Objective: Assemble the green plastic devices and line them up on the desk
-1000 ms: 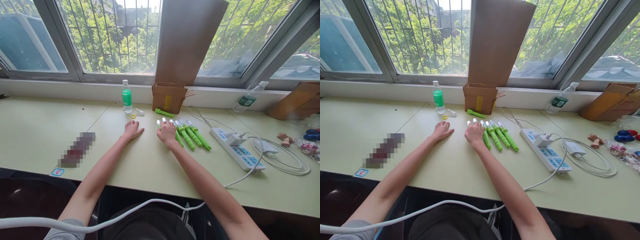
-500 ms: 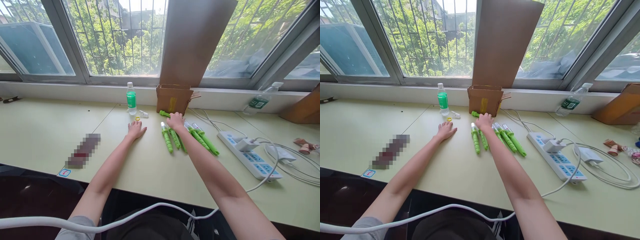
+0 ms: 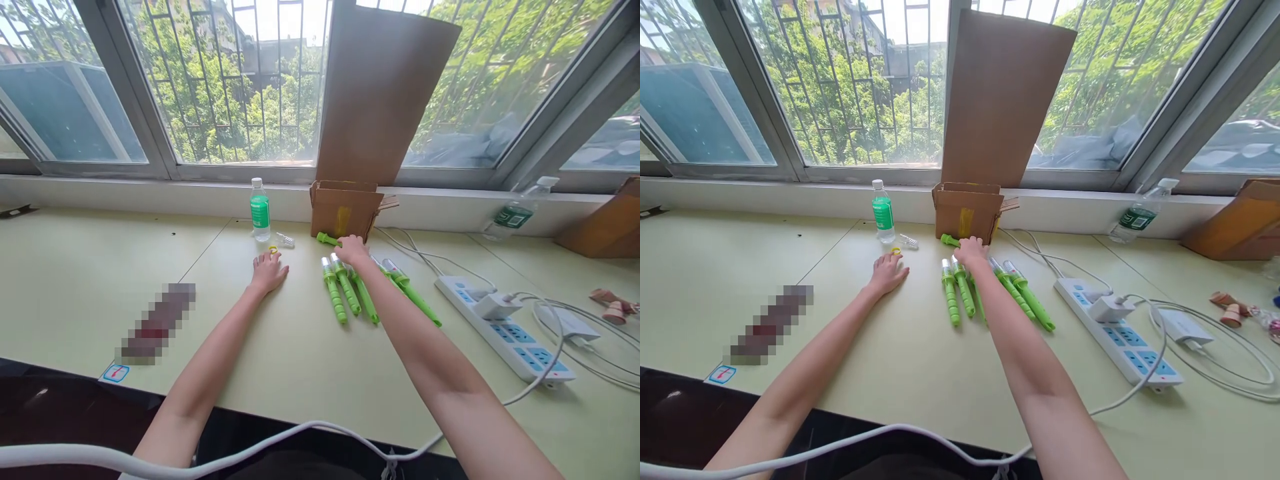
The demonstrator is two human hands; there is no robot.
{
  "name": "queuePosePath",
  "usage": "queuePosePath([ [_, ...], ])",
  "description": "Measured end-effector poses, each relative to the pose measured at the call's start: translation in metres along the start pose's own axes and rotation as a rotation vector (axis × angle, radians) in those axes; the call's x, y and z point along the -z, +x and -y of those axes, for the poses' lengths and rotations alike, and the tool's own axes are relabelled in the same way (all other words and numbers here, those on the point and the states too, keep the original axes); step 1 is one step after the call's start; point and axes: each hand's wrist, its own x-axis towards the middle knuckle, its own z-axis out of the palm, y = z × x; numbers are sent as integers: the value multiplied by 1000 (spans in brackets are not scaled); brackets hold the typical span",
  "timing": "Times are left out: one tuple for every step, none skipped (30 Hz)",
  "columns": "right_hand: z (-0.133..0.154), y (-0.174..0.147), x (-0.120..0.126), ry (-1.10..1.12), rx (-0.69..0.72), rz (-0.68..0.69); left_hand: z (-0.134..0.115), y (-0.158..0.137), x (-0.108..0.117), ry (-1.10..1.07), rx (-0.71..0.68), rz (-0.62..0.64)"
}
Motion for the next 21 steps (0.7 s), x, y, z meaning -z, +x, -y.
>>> queuePosePath([
  [-1, 4, 0, 10, 18, 12, 0, 1, 0, 2, 6, 9],
  [-1, 8, 0, 21, 34, 27, 0, 1, 0, 4, 8, 21],
  [-2, 12, 0, 33, 47, 41, 0, 2, 0, 7, 7, 34],
  [-3, 16, 0, 40, 54, 55, 0, 2, 0, 11, 3, 46],
  [-4, 20, -1, 43, 59, 69, 0, 2, 0, 17, -2, 56],
  [-5, 23, -2, 46, 64, 82, -1, 1, 1, 23, -8, 64],
  [-7, 27, -4, 50, 67, 93, -1, 1, 2, 29, -12, 68],
  [-8, 30, -6, 57, 72, 104, -1, 0, 2, 33, -17, 70],
  [-10, 33, -8, 65, 79, 114, -2, 0, 3, 35, -22, 70],
  [-11, 35, -10, 73, 85, 123, -2, 0, 3, 35, -26, 69],
  [-12, 37, -13, 80, 90, 132, -2, -1, 3, 33, -28, 67],
  [-13, 38, -16, 85, 91, 132, -2, 0, 3, 30, -25, 64],
  [-13, 40, -18, 86, 87, 128, -2, 0, 3, 28, -19, 63],
  [-13, 40, -20, 84, 80, 120, -2, 0, 3, 26, -11, 62],
  [-13, 41, -22, 79, 68, 107, -2, 1, 2, 23, -3, 61],
  [-13, 42, -23, 70, 53, 89, -2, 1, 2, 21, 4, 61],
  [-12, 43, -25, 60, 36, 69, -2, 1, 1, 19, 9, 61],
  [-12, 43, -25, 49, 19, 48, -2, 2, 1, 18, 12, 60],
  [-11, 44, -26, 37, 3, 31, -2, 2, 1, 18, 15, 59],
  [-11, 45, -27, 25, -9, 21, -2, 2, 1, 19, 19, 58],
  [-11, 46, -27, 15, -16, 21, -3, 3, 1, 21, 24, 57],
])
